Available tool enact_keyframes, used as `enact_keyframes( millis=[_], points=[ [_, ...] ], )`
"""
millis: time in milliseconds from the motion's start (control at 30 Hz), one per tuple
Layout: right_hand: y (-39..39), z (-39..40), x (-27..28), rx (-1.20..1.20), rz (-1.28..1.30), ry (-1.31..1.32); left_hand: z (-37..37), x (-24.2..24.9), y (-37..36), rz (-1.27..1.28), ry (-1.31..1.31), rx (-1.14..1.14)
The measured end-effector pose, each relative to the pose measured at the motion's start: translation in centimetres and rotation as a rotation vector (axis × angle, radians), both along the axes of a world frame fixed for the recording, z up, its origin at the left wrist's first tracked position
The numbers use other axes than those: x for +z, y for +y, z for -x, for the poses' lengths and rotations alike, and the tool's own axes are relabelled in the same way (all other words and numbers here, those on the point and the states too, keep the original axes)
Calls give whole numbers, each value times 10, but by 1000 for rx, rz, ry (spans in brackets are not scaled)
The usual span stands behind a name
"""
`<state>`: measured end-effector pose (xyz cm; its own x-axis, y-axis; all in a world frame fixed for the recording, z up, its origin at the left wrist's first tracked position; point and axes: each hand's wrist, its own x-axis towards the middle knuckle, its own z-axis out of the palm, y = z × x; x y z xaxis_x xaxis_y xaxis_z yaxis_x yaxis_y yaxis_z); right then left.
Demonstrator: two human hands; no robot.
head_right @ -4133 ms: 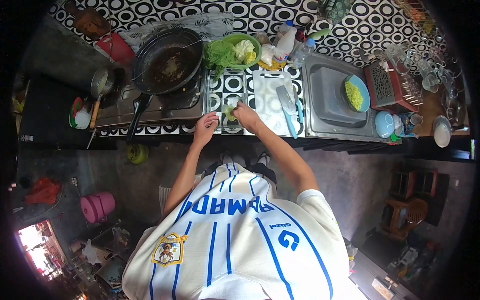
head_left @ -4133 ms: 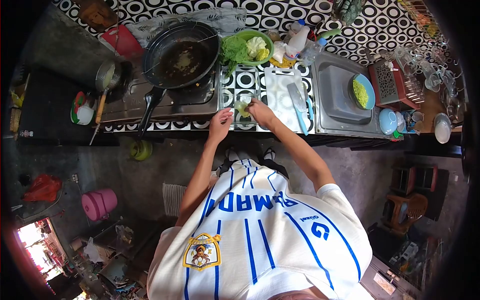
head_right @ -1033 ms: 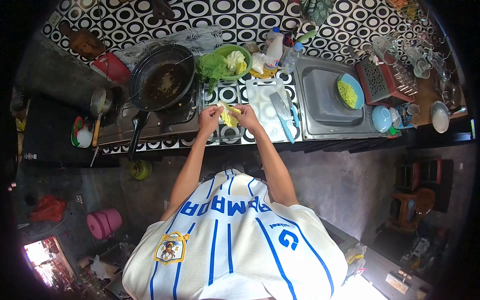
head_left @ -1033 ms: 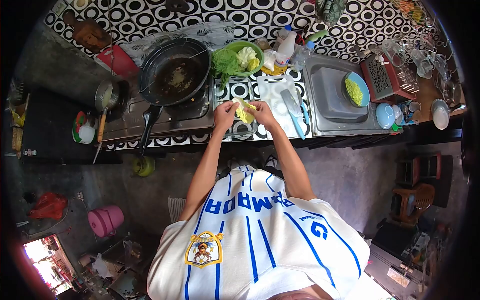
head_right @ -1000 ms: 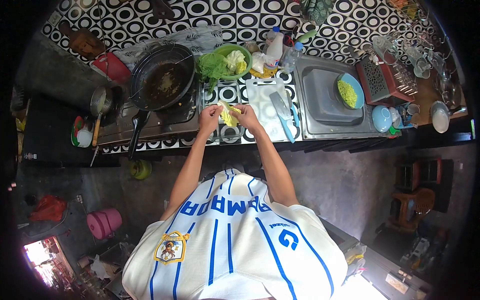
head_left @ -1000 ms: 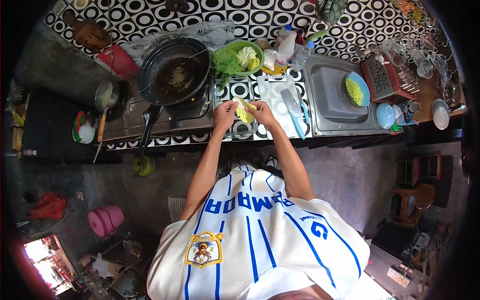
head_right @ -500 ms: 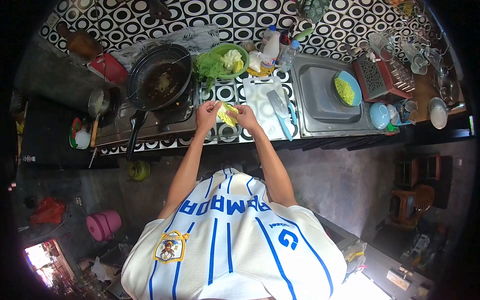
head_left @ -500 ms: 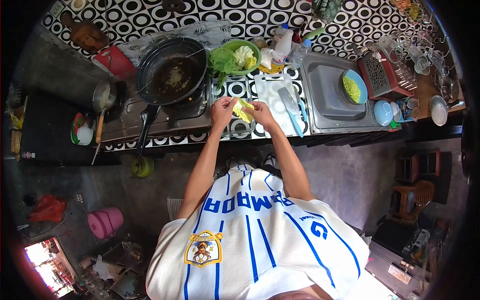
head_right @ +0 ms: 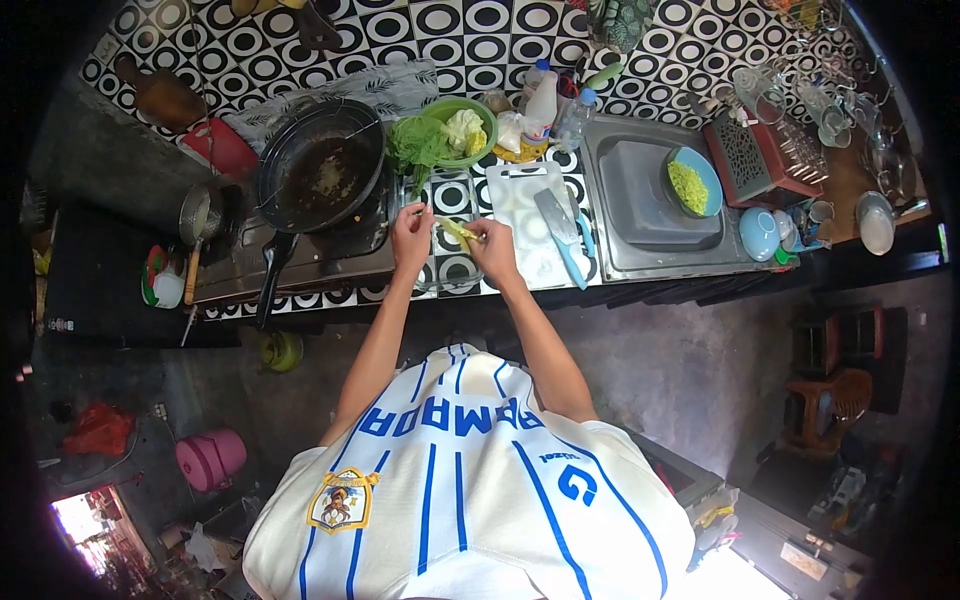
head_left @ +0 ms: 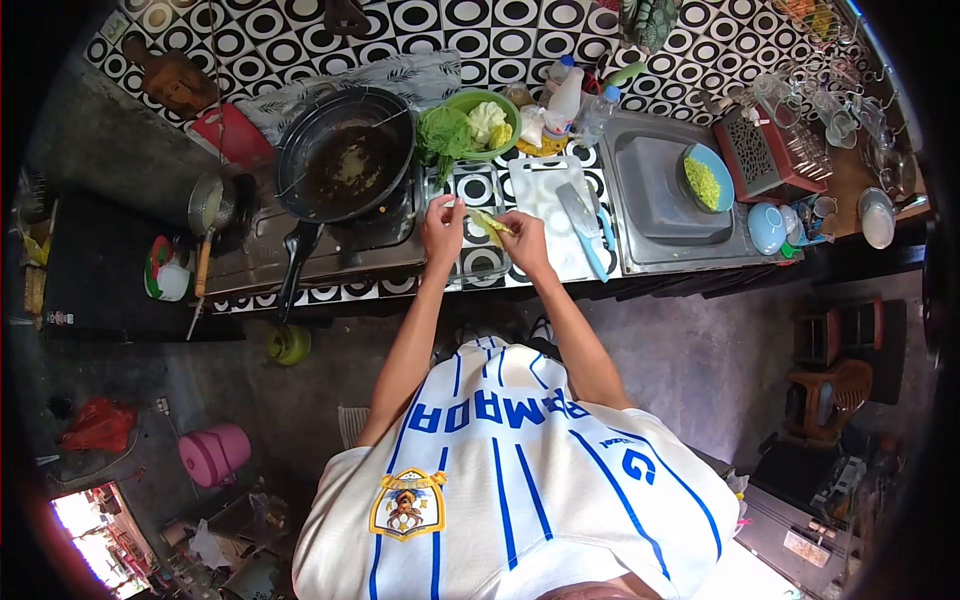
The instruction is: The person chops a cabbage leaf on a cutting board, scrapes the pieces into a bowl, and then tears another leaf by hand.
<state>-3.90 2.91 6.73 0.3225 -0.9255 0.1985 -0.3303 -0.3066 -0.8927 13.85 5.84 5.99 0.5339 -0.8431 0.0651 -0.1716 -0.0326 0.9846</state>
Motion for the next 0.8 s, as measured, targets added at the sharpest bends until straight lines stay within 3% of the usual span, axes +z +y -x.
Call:
enact_keyframes(
  millis=[67,300,400,500,633,767,800],
  points=[
    [9,-2,17,-26,433,107,6,12,2,-73,67,-23],
    [16,-6,25,143,577,134,9,20,5,28,446,-163],
    [20,-2,23,163,423,4,1,14,5,26,470,-184],
    [22,-3,16,38,202,-24,-8,-5,1,5,487,-212],
    [11,-9,21,-78,171,-97,-11,-1,3,-34,520,-289],
    [-7,-10,16,149,-385,-354,-11,-3,2,-27,543,-389],
    [-9,-10,12,138,-394,-354,-9,6,4,10,504,-408]
  ],
)
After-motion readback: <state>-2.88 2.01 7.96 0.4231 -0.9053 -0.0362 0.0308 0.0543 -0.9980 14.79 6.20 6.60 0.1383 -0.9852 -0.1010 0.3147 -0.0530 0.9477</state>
